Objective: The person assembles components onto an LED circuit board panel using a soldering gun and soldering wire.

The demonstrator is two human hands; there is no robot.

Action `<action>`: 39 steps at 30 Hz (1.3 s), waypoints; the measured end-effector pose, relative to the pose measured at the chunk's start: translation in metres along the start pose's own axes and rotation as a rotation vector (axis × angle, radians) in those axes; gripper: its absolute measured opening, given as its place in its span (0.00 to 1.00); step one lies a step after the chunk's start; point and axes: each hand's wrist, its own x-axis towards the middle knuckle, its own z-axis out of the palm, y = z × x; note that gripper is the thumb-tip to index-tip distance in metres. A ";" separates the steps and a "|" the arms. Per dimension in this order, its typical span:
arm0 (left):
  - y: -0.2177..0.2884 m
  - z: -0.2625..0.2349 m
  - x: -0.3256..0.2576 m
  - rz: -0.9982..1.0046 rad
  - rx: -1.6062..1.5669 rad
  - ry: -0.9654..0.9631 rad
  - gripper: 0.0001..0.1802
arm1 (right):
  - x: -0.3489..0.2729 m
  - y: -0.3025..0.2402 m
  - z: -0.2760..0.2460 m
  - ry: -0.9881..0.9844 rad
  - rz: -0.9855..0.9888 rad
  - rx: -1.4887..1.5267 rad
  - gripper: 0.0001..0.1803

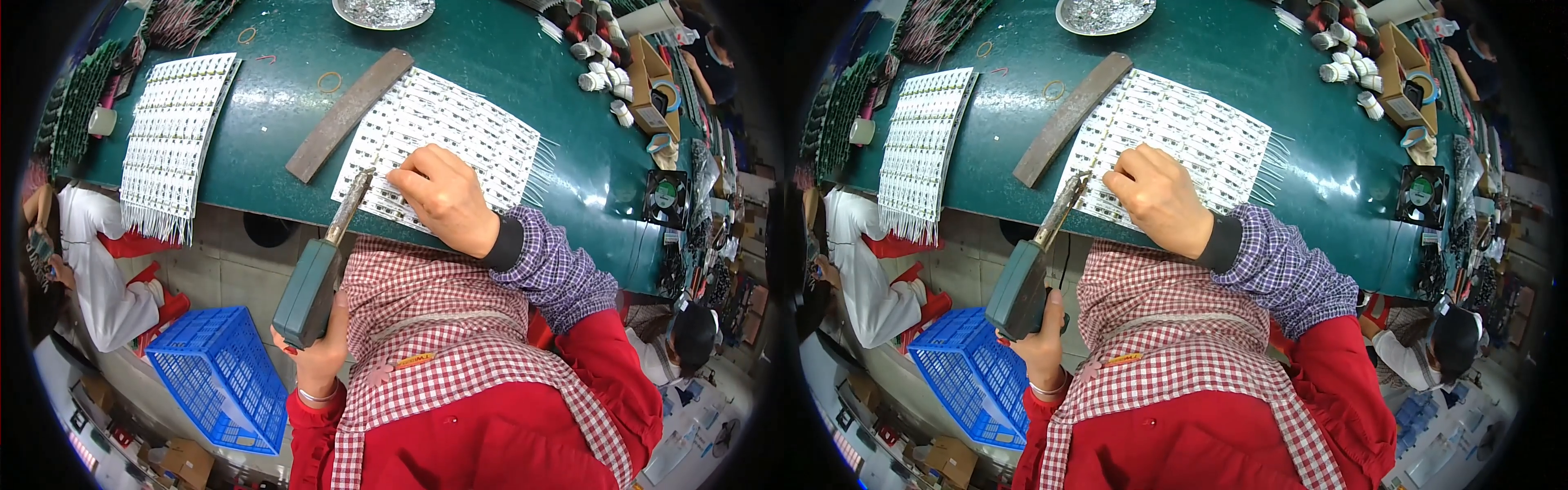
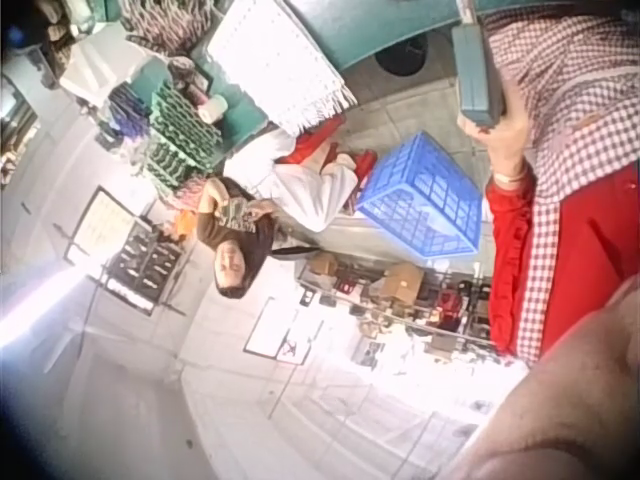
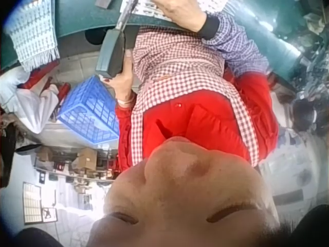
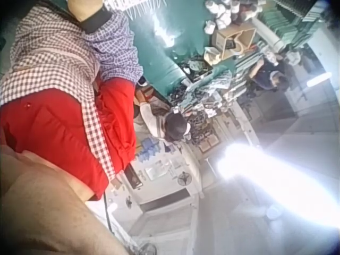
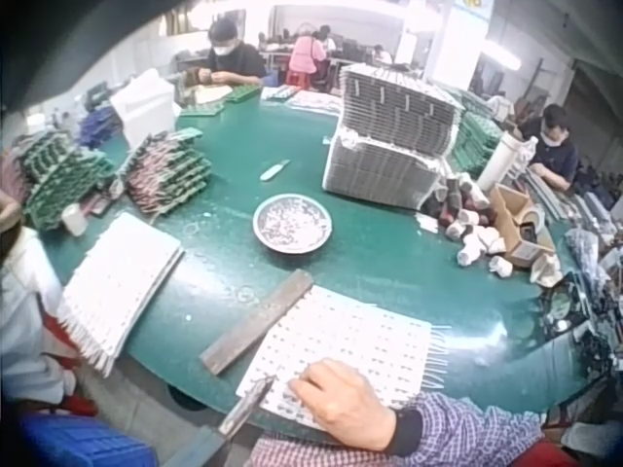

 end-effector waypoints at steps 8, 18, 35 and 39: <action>0.002 0.004 0.004 0.057 0.046 -0.023 0.11 | -0.001 0.000 0.001 0.011 0.002 0.012 0.13; 0.006 0.005 0.007 0.104 0.070 -0.041 0.11 | -0.001 0.000 0.003 0.020 -0.004 0.014 0.13; 0.006 0.000 0.000 0.064 0.083 0.023 0.11 | 0.001 -0.003 0.000 0.044 -0.035 -0.004 0.13; 0.003 0.000 -0.002 0.039 0.055 0.006 0.11 | 0.000 -0.003 0.001 0.023 -0.027 0.006 0.14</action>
